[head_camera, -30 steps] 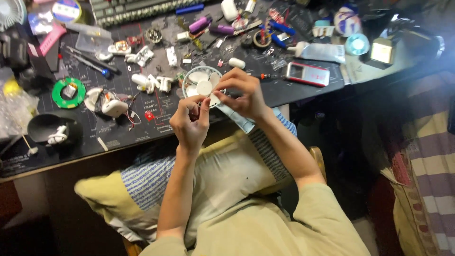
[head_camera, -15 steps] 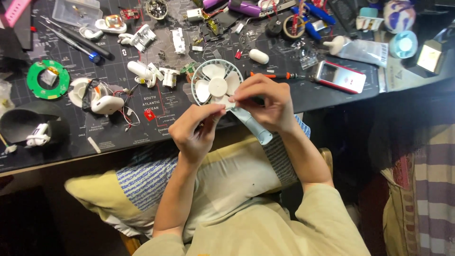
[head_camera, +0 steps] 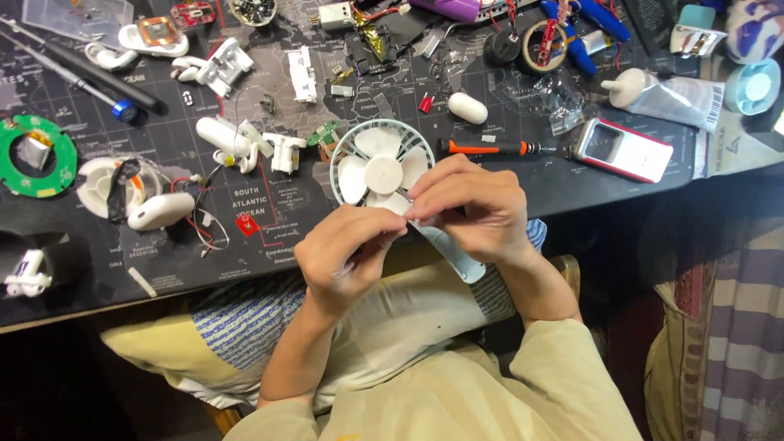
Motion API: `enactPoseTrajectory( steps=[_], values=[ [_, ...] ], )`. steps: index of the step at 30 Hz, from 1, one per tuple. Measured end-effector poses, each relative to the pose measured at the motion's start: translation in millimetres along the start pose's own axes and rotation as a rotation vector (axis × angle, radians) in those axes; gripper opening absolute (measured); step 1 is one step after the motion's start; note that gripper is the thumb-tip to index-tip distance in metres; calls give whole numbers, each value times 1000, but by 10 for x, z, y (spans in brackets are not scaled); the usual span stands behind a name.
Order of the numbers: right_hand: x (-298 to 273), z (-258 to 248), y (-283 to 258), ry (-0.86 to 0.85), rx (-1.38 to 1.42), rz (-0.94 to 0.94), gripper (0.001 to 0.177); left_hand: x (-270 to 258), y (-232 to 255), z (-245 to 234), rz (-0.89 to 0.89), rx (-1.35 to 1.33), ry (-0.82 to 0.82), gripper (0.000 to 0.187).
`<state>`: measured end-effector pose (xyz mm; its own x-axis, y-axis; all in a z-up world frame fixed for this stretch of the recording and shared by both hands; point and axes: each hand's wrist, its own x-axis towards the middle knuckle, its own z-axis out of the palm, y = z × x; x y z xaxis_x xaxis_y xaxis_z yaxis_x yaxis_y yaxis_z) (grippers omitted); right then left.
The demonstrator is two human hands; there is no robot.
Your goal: Repairing or assembling a small portable electronic fan by connecting wires and fitting components into the housing.
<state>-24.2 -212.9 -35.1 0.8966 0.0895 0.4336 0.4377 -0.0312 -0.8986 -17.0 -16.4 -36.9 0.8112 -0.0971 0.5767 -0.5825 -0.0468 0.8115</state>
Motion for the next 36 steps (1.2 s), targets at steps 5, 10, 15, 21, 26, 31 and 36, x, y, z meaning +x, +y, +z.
enactPoseTrajectory(
  steps=[5,10,15,21,26,31,36],
  values=[
    [41,-5,15,0,4,5,10,12,-27,-5,-18,-18,-24,10],
    [32,-10,27,5,12,28,9,-8,-49,6,-36,-42,-4,13],
    [39,-2,14,-2,-1,19,8,-8,-40,4,-33,-37,-20,12],
    [37,11,0,13,3,15,9,21,-19,13,-11,-25,-21,12],
    [20,1,20,18,12,20,10,34,-35,5,21,7,-29,12],
    [31,17,-12,20,-29,-6,9,22,-52,-5,47,35,-28,10],
    [31,32,-51,22,-142,-56,9,6,-77,-15,90,68,-30,8]
  ],
)
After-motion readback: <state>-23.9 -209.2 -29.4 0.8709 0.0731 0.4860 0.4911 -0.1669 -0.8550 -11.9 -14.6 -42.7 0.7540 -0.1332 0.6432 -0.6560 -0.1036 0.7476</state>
